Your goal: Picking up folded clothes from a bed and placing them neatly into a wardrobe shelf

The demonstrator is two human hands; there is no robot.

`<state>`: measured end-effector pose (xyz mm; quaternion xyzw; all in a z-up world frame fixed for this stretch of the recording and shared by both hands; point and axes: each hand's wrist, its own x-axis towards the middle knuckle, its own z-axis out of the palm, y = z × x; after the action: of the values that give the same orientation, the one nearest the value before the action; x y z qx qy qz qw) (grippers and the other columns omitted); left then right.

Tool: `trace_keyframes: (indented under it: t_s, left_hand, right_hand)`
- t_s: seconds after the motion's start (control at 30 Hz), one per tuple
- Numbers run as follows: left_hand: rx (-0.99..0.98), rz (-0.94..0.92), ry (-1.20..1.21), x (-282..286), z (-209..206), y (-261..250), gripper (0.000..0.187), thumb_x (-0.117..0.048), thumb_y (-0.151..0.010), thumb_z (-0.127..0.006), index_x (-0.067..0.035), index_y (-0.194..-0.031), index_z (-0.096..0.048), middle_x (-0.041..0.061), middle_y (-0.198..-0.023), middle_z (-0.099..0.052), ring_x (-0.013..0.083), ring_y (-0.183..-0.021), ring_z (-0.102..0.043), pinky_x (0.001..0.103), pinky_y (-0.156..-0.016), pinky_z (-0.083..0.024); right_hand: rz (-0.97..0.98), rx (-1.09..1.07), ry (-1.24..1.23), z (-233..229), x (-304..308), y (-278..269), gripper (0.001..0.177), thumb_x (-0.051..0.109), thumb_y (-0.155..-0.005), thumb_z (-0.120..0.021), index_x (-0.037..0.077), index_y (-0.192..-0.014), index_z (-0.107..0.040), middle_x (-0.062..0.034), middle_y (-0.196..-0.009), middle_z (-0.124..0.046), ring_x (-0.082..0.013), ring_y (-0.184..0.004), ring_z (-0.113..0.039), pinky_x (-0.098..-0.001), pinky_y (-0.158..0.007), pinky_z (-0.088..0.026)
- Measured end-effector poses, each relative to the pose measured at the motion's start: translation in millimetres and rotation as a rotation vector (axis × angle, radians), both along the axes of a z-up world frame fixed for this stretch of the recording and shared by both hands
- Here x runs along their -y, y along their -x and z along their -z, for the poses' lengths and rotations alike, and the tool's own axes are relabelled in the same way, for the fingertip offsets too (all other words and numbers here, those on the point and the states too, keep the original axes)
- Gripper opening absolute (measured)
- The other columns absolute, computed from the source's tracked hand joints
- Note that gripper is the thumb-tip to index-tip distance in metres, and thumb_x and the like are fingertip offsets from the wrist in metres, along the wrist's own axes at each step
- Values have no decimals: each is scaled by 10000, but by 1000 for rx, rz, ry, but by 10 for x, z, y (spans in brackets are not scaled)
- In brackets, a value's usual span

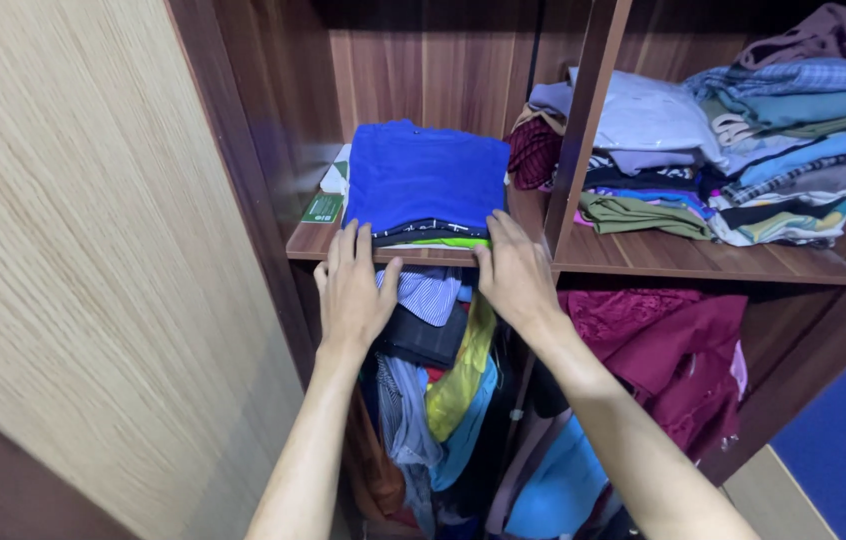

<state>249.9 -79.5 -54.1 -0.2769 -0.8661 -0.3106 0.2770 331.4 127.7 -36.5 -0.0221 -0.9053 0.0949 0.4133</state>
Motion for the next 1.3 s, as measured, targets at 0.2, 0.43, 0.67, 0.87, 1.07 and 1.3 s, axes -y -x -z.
trace_keyframes:
  t_s: [0.2,0.43,0.67,0.87,1.07,1.3]
  left_hand:
    - [13,28,-15,115,182,-146,619,-387,-980,-587,-59,-1483,-439,169,-1567,-361,337,-1440,-369,589,-1067,-379]
    - [56,51,8,267,382,-342,611,-426,-989,-558,-78,-1479,-453,166,-1556,-368,317,-1453,-357,571,-1066,-374]
    - [99,58,40,397,614,-582,613,-428,-987,-559,-67,-1474,-466,180,-1555,-369,335,-1456,-343,572,-1078,-348]
    - [150,42,82,465,870,-724,627,-458,-984,-544,-101,-1491,-454,162,-1567,-361,321,-1469,-329,564,-1085,-337]
    - [210,27,133,520,1173,-855,652,-509,-981,-525,-121,-1500,-447,150,-1581,-361,322,-1481,-305,588,-1101,-311]
    - [259,-38,274,575,1432,-1038,681,-585,-970,-487,-183,-1516,-425,108,-1612,-337,312,-1507,-259,589,-1123,-273]
  right_hand:
    - [50,16,17,115,148,-180,528,235,-943,-636,-45,-1385,-567,-251,-1464,-529,-402,-1368,-505,-536,-960,-505]
    - [92,12,22,321,321,-454,485,263,-950,-637,6,-1359,-594,-175,-1470,-531,-340,-1403,-476,-479,-963,-501]
    - [114,76,53,605,368,-727,495,284,-927,-652,62,-1366,-601,-140,-1480,-525,-323,-1444,-425,-486,-998,-452]
    - [114,133,72,900,344,-909,499,326,-923,-657,96,-1362,-601,-115,-1491,-522,-307,-1464,-398,-491,-1032,-421]
    - [100,185,92,1142,323,-1105,511,359,-942,-640,86,-1371,-590,-149,-1495,-513,-339,-1483,-376,-523,-1076,-396]
    - [69,248,103,1509,248,-1266,512,364,-967,-611,78,-1389,-575,-177,-1491,-508,-369,-1502,-340,-554,-1142,-338]
